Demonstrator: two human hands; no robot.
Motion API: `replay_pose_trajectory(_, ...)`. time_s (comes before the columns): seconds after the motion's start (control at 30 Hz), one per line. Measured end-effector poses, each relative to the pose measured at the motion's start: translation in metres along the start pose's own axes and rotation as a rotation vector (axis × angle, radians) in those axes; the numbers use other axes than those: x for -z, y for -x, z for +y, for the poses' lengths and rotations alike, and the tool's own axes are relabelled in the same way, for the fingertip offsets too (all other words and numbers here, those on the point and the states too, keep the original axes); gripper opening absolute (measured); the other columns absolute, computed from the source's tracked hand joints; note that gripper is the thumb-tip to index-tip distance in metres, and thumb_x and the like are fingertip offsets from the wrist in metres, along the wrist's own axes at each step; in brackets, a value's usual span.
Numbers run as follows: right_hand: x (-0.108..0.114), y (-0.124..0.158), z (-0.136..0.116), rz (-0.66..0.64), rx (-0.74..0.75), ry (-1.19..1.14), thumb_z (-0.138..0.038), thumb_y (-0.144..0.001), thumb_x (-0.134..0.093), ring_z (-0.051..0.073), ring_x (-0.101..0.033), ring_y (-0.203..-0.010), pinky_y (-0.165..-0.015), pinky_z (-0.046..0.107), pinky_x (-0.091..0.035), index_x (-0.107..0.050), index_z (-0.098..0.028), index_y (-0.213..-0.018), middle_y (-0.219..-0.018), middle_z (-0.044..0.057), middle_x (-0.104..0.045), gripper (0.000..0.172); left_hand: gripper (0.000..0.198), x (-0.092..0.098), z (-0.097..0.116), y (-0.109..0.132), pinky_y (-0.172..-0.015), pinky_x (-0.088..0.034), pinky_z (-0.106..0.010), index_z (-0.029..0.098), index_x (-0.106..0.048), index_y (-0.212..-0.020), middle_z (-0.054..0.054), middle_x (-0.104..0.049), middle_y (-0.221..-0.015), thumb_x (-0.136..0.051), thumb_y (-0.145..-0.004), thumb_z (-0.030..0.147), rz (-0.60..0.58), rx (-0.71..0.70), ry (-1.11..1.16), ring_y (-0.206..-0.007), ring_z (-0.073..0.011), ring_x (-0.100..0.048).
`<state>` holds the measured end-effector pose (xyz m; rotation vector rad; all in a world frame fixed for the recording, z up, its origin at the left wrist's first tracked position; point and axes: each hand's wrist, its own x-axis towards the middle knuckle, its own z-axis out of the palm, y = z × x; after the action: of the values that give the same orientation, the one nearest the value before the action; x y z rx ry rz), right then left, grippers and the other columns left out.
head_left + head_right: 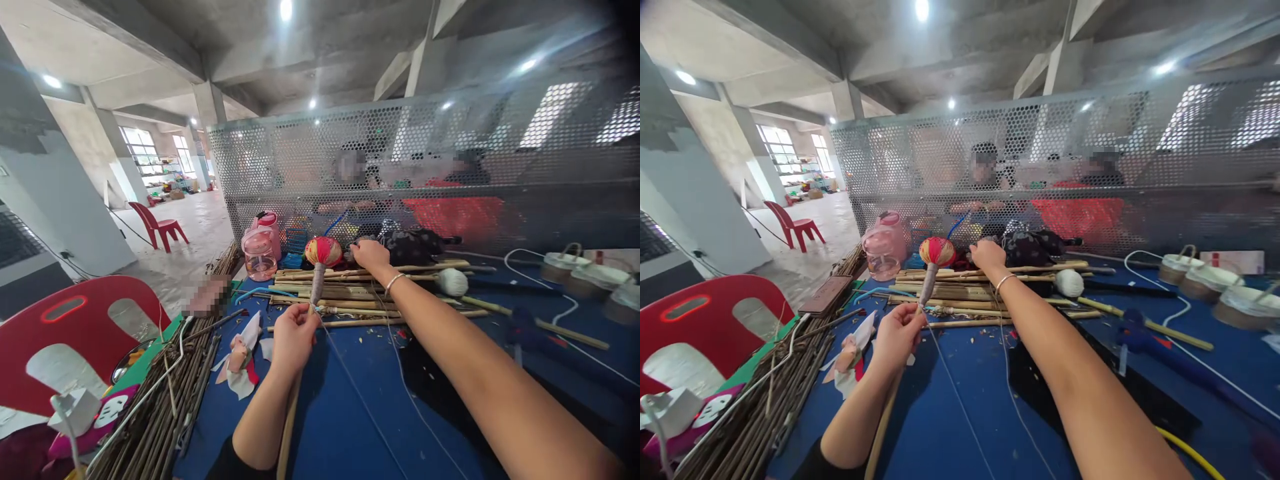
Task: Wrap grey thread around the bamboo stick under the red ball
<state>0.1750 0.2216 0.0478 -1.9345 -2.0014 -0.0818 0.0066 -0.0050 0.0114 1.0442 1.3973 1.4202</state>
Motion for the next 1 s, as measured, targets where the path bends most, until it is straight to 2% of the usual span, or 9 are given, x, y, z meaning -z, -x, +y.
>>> replay_pose_trajectory(0.13,0.016,0.048,0.008,-0.012,0.007,-0.015,-0.049,-0.083,-0.046,0.027,-0.062,-0.089,-0.070,0.032,-0.042,-0.065,-0.013,-0.089,-0.093,0.017,-0.066,0.042,0.022,-0.001,-0.001,0.001,-0.031,-0.025,-0.015,0.015,-0.055,-0.086,0.009,-0.045,-0.045,-0.060,-0.070,0.028,-0.007,-0.011,-0.034,-0.032,-0.0049,-0.037)
replay_pose_trajectory(0.27,0.028,0.133,0.001,-0.067,0.198,-0.301,-0.052,-0.087,-0.036,0.018,-0.060,-0.073,-0.063,0.025,-0.039,-0.062,-0.017,-0.086,-0.083,0.008,-0.066,0.043,0.021,-0.007,0.001,0.010,-0.034,-0.028,-0.016,0.014,-0.057,-0.088,0.007,-0.049,-0.048,-0.059,-0.070,0.025,-0.053,-0.050,-0.064,-0.035,-0.0047,-0.039)
replay_pose_trajectory(0.4,0.043,0.201,0.005,-0.030,0.242,-0.277,-0.057,-0.083,-0.043,0.022,-0.060,-0.079,-0.064,0.027,-0.038,-0.060,-0.019,-0.087,-0.087,0.010,-0.066,0.042,0.022,-0.020,0.006,0.028,-0.037,-0.030,-0.017,0.013,-0.061,-0.088,0.006,-0.050,-0.047,-0.059,-0.070,0.026,-0.133,-0.092,-0.130,-0.035,-0.0054,-0.040)
replay_pose_trajectory(0.53,0.053,0.213,0.031,0.086,0.212,-0.379,-0.029,-0.086,-0.043,0.024,-0.057,-0.097,-0.081,0.032,-0.039,-0.059,-0.020,-0.102,-0.097,0.010,-0.064,0.024,0.020,-0.032,0.010,0.036,-0.039,-0.033,-0.018,0.014,-0.065,-0.086,0.005,-0.051,-0.046,-0.059,-0.070,0.025,-0.151,-0.170,-0.255,-0.035,-0.0063,-0.042)
replay_pose_trajectory(0.63,0.054,0.210,0.039,0.163,0.096,-0.689,-0.028,-0.077,-0.055,0.025,-0.047,-0.114,-0.091,0.036,-0.038,-0.049,-0.019,-0.118,-0.119,0.012,-0.054,0.042,0.021,-0.041,0.015,0.033,-0.040,-0.033,-0.019,0.014,-0.067,-0.088,0.004,-0.054,-0.049,-0.058,-0.071,0.025,-0.152,-0.202,-0.305,-0.036,-0.0073,-0.044)
replay_pose_trajectory(0.77,0.047,0.223,0.021,-0.349,-0.088,-1.384,-0.047,-0.081,-0.049,0.018,-0.059,-0.084,-0.067,0.030,-0.048,-0.050,-0.022,-0.106,-0.098,0.007,-0.060,0.036,0.021,-0.050,0.017,0.033,-0.050,-0.040,-0.022,0.015,-0.068,-0.088,-0.003,-0.065,-0.066,-0.058,-0.072,0.025,-0.120,-0.251,-0.343,-0.049,-0.0115,-0.055)
replay_pose_trajectory(0.83,0.042,0.232,0.012,-0.523,-0.109,-1.587,-0.049,-0.073,-0.060,0.012,-0.056,-0.065,-0.051,0.023,-0.042,-0.051,-0.022,-0.099,-0.082,0.001,-0.058,0.039,0.018,-0.053,0.013,0.035,-0.065,-0.044,-0.025,0.015,-0.069,-0.085,-0.006,-0.068,-0.078,-0.058,-0.073,0.024,-0.091,-0.347,-0.382,-0.068,-0.0162,-0.061)
replay_pose_trajectory(0.93,0.037,0.238,0.011,-0.570,-0.168,-1.637,-0.040,-0.061,-0.073,0.006,-0.037,-0.045,-0.040,0.018,-0.023,-0.053,-0.020,-0.091,-0.060,-0.007,-0.046,0.042,0.016,-0.054,0.003,0.036,-0.079,-0.041,-0.030,0.016,-0.069,-0.083,-0.008,-0.069,-0.086,-0.058,-0.072,0.021,-0.071,-0.450,-0.451,-0.086,-0.0202,-0.060)
replay_pose_trajectory(1.0,0.034,0.237,0.016,-0.557,-0.177,-1.549,-0.038,-0.060,-0.072,0.005,-0.030,-0.043,-0.041,0.019,-0.018,-0.055,-0.017,-0.081,-0.053,-0.008,-0.042,0.034,0.016,-0.053,-0.003,0.037,-0.079,-0.041,-0.030,0.016,-0.069,-0.083,-0.008,-0.068,-0.086,-0.059,-0.071,0.020,-0.078,-0.453,-0.491,-0.086,-0.0203,-0.059)
